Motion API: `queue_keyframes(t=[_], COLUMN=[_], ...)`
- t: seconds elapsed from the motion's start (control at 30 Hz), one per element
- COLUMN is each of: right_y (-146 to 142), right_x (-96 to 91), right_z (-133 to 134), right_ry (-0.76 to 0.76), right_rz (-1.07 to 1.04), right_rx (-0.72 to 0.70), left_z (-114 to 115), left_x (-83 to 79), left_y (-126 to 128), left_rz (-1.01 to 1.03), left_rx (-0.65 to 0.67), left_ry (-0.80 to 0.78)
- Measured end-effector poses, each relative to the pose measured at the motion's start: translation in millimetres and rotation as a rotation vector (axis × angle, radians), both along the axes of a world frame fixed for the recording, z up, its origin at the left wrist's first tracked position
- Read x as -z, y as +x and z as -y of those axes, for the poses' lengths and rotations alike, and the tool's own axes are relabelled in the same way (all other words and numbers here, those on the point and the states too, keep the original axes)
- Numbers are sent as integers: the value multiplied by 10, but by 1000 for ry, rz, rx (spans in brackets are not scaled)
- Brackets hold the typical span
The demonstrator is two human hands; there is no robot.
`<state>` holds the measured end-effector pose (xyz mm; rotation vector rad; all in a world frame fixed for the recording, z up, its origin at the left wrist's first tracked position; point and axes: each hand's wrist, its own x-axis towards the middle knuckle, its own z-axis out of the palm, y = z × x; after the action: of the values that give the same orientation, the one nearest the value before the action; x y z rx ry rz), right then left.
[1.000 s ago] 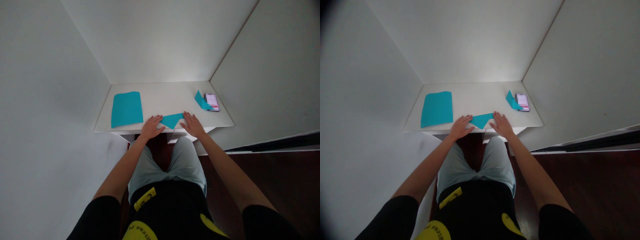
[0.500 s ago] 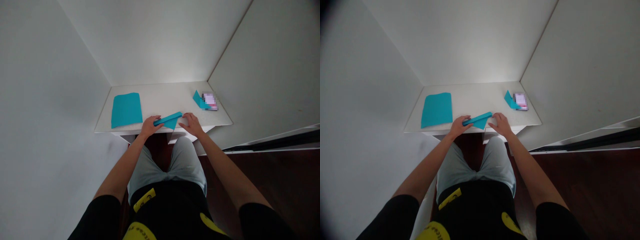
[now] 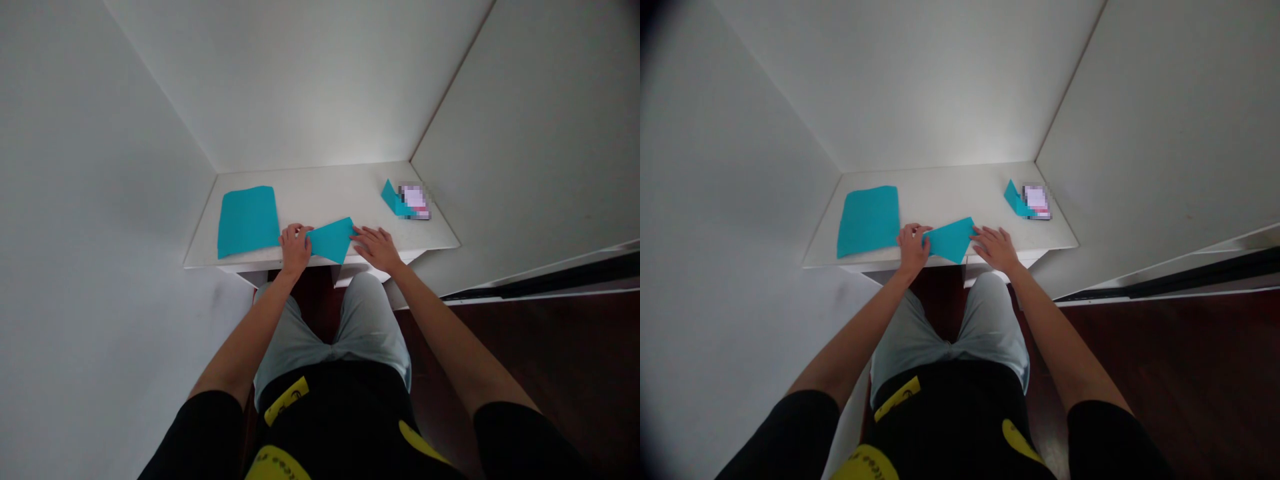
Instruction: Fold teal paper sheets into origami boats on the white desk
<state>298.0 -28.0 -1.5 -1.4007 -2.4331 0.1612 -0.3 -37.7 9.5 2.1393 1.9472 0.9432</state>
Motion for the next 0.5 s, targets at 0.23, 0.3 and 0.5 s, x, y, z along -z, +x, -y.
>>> queue_keyframes(t=[0.23, 0.3, 0.5], right_y=[36, 77, 152], right_x=[30, 51, 102], right_z=[-8, -23, -66], right_ry=[6, 4, 9], right_rz=[-36, -42, -64], right_rx=[1, -8, -70], left_z=[347, 332, 201], left_x=[27, 59, 129], left_y=[282, 307, 209], left_rz=[-200, -203, -209], left_rx=[386, 375, 402], left_ry=[-38, -46, -71])
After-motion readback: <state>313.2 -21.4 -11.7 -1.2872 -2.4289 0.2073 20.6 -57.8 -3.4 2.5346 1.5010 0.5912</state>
